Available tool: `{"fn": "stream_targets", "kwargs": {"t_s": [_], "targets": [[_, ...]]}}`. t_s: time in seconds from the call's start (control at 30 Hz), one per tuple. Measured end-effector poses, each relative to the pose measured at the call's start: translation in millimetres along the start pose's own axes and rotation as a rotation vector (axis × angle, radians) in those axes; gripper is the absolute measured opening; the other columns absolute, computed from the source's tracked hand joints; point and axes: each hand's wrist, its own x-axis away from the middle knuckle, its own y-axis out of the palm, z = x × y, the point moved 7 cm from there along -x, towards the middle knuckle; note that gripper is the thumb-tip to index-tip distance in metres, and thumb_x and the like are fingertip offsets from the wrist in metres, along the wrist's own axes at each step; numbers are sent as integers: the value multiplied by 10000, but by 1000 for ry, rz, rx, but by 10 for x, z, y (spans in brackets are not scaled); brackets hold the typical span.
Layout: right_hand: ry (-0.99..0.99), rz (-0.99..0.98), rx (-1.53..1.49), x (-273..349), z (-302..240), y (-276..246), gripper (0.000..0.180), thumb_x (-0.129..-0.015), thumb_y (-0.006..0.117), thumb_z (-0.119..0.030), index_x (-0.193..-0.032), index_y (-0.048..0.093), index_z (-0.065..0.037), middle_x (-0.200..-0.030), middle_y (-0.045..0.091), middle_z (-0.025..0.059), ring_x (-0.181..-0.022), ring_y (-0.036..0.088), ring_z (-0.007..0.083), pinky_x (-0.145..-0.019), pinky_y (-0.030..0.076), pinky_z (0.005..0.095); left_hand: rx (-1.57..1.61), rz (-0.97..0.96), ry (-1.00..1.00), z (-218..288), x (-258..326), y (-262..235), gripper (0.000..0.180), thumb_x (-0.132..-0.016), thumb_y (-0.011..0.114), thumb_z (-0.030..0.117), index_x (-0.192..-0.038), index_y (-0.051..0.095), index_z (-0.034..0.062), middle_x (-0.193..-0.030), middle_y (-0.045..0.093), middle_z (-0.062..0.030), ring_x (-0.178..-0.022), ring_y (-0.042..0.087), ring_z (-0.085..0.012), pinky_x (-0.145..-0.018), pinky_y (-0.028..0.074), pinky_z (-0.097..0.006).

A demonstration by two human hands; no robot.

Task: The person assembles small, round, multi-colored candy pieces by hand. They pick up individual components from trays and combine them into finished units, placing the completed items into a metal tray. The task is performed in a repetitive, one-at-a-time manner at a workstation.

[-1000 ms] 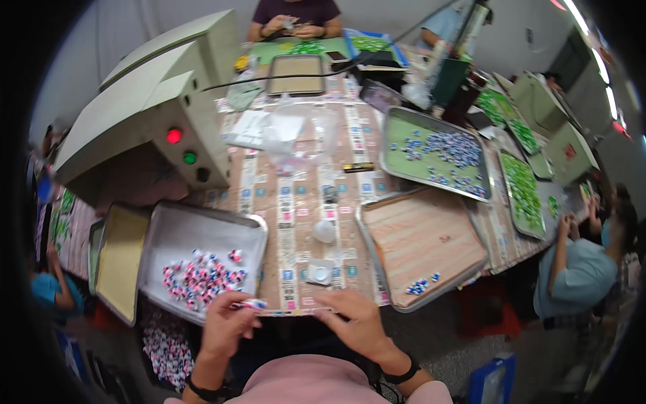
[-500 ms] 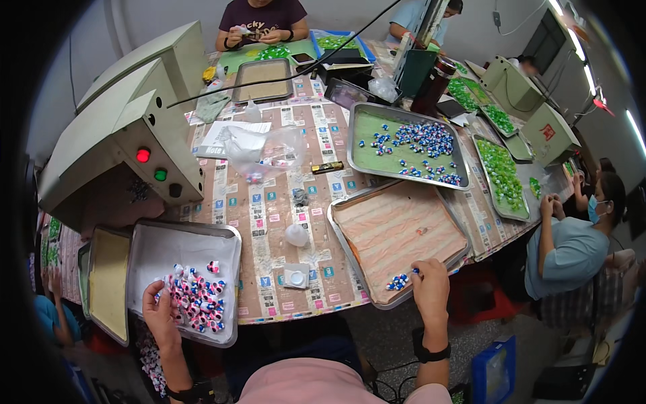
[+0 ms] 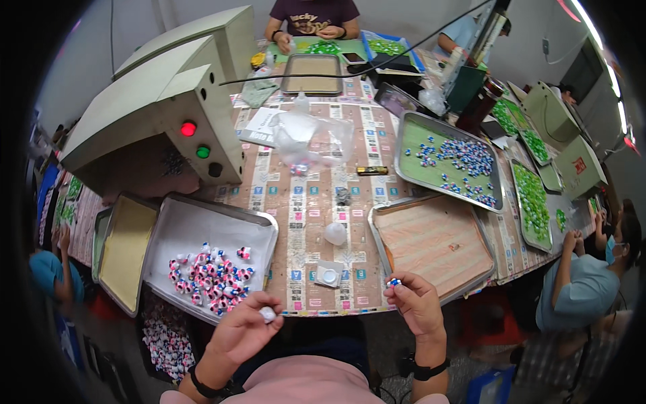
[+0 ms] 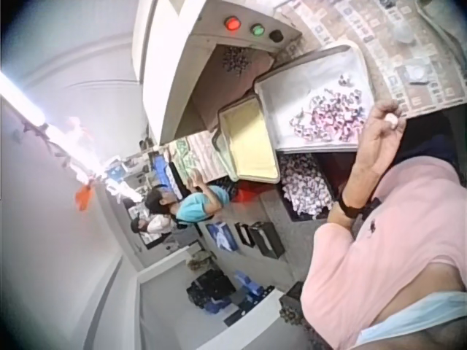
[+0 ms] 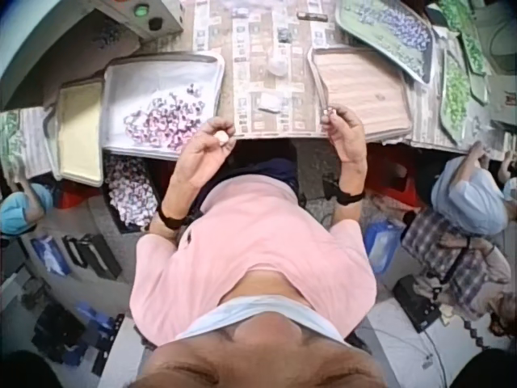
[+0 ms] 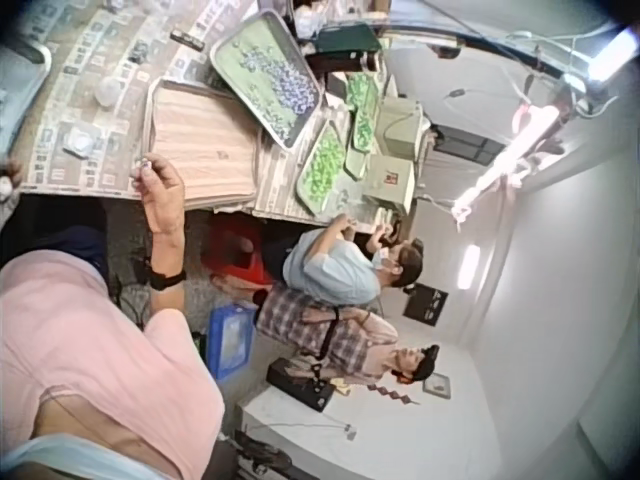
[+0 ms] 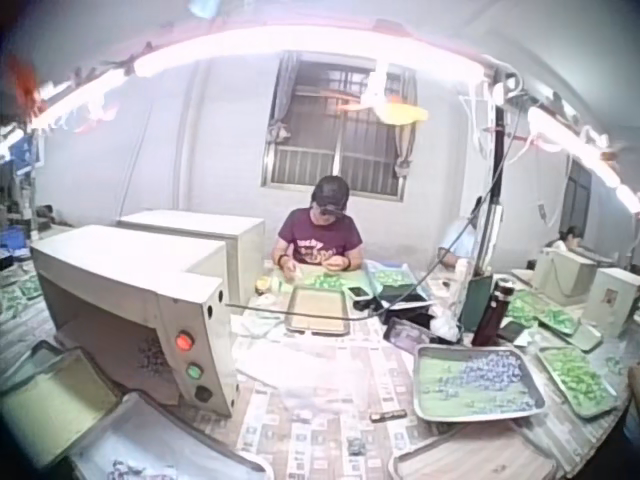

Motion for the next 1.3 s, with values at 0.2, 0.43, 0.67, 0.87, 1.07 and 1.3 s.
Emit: {"fn": "stream_targets", "kwargs": {"t_s": [0.2,0.43,0.67,0.87,1.07,1.3], "targets": [[71,-63,82,-64,240,408,255,-875,614,28,-1129,614,44,-1063,659,126,-879,670,176,-767,561,271,-28,-31,-100,-163,-24,125,255,-934,502,-17,-1189,500,-35,-1237,544,-190,-1205,538,-269,-1033,463,-351],[-234,33,719,-135,205,753,165,-830,681,2,-990,691,45,-968,675,100,-827,663,157,-728,532,244,80,-79,-126,-249,-37,-93,263,-976,527,131,-1185,495,-25,-1184,574,-168,-1122,607,-259,-934,549,-310],[-567,1,1213,-209,126,1098,158,-748,714,-12,-905,704,-24,-867,669,114,-827,637,247,-710,498,331,61,-126,-124,-298,-27,-156,326,-994,498,133,-1273,476,-32,-1158,585,-117,-1037,637,-191,-889,558,-262],[-681,-70,1342,-289,230,1203,132,-735,712,-17,-865,700,-35,-840,655,112,-829,604,292,-735,483,374,-54,-65,-155,-303,10,-205,353,-974,529,83,-1308,467,-14,-1120,600,-88,-1021,635,-171,-886,554,-252],[-626,-62,1343,-301,254,1141,128,-732,713,-15,-859,704,-33,-824,650,109,-817,601,296,-728,482,376,-94,3,-110,-332,-5,-322,321,-962,557,86,-1267,498,5,-1092,604,-82,-997,639,-166,-852,559,-252],[-512,-47,1169,-260,251,1163,161,-736,723,0,-894,722,-30,-846,667,106,-746,621,204,-665,488,293,-75,-18,-117,-349,-41,-268,302,-954,567,77,-1244,513,12,-1093,599,-79,-1016,633,-169,-866,553,-257]]}}
